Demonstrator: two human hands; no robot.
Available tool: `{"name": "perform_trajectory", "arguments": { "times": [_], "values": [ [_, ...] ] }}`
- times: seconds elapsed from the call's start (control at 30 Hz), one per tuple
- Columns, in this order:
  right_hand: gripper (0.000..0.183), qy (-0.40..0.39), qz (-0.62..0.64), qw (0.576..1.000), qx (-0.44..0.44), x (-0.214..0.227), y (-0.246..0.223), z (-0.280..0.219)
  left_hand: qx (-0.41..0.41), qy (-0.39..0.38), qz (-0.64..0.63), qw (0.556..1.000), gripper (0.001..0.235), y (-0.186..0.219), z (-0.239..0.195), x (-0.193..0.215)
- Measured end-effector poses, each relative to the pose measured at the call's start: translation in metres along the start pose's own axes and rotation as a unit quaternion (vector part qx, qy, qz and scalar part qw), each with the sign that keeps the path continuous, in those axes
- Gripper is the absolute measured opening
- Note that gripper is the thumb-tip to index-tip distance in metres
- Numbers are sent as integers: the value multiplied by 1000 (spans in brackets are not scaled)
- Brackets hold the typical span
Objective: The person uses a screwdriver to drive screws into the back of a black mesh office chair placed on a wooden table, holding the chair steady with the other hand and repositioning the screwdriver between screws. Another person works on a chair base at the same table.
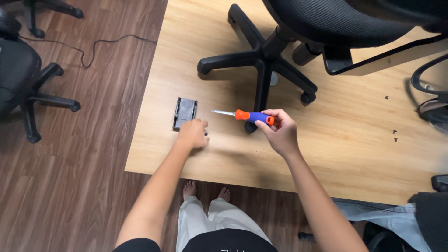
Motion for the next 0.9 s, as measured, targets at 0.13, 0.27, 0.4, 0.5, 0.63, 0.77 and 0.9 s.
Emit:
{"name": "perform_trajectory", "arguments": {
  "times": [0.13, 0.27, 0.4, 0.5, 0.63, 0.77, 0.9],
  "values": [
    [29, 10, -8, 1000, -19, -1, -2, -4, -5, -50, 35, 998, 29, -17, 13, -68],
    [30, 3, 15, 1000, -26, 0, -8, -3, 17, 32, -26, 999, 15, -22, 16, -40],
    [30, 5, 20, 1000, -14, -2, -14, -1, 63, 114, -17, 991, 12, -45, 26, -5],
    [31, -2, 36, 999, -2, -7, -17, 0, 103, 90, 40, 990, 16, -73, 31, -18],
    [32, -6, 40, 999, 16, -10, -18, 4, 137, 39, 68, 987, 20, -87, 39, -32],
    [32, -3, 24, 1000, 6, -8, -25, 6, 142, 24, 71, 987, 16, -88, 41, -32],
    [33, 6, 13, 999, 38, -1, -31, 4, 77, 104, 23, 991, 26, -62, 34, 25]
  ]
}}
Point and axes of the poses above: each hand's wrist, its own z-axis towards the middle knuckle, its own x-axis out of the back of the hand, y = z × x, the point moved 1 cm from there along z, towards the middle knuckle, and after that the axes turned 6 degrees about z, right-handed, at the moved point
